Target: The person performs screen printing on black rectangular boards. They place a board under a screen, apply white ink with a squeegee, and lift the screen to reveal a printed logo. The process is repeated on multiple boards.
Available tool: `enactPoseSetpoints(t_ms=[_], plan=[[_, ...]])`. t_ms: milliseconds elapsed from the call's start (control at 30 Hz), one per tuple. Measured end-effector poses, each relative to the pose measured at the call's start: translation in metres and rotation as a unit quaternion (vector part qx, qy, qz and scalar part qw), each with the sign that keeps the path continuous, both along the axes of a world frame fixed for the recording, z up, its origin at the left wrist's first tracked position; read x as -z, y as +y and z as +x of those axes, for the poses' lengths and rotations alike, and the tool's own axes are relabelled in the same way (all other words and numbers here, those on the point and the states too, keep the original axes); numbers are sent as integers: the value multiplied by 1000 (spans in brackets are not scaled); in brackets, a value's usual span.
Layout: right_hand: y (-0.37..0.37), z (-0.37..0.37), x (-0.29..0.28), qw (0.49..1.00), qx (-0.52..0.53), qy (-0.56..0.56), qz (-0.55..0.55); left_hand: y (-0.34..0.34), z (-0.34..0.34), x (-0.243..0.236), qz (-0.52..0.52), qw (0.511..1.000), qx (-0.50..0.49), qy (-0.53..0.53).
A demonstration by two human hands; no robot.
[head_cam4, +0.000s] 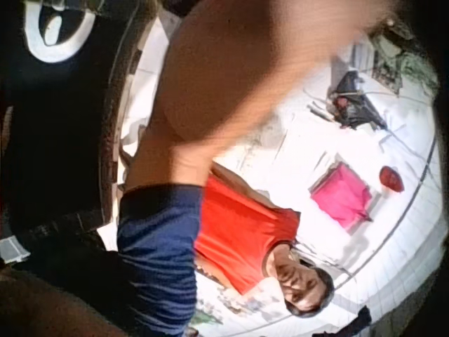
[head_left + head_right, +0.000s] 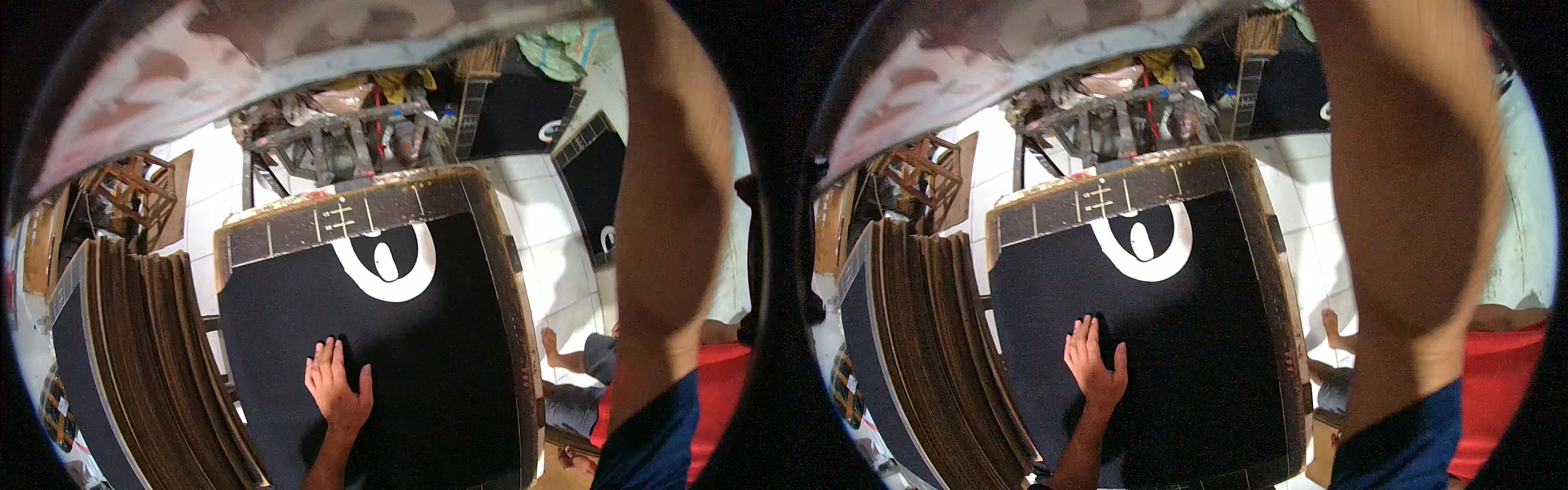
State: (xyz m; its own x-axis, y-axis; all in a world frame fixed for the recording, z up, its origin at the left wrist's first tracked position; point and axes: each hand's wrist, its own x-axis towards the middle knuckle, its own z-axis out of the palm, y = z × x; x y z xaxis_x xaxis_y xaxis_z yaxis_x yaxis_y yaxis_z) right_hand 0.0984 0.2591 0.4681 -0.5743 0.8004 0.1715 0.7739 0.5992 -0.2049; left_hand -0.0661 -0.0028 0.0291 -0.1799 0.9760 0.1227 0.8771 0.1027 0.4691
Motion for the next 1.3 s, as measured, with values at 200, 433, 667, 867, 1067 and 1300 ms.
enactPoseSetpoints(t_ms=[200, 433, 667, 867, 1067, 1300], plan=[[-52, 2, 135, 900, -37, 215, 378, 15, -21, -126, 220, 852, -51, -472], [-171, 24, 314, 979, 58, 90, 171, -9, -20, -101, 34, 599, -317, -735], [-148, 19, 358, 995, 53, 52, 71, -43, -69, -34, -146, 883, -157, -418], [-74, 10, 336, 996, 2, 21, 87, -29, -66, -24, -11, 992, -35, 119], [21, -29, 354, 987, 46, 40, 150, -29, -71, -4, 21, 989, -34, 143], [-54, -3, 361, 993, 25, 37, 113, -29, -68, -4, 21, 991, -34, 125]])
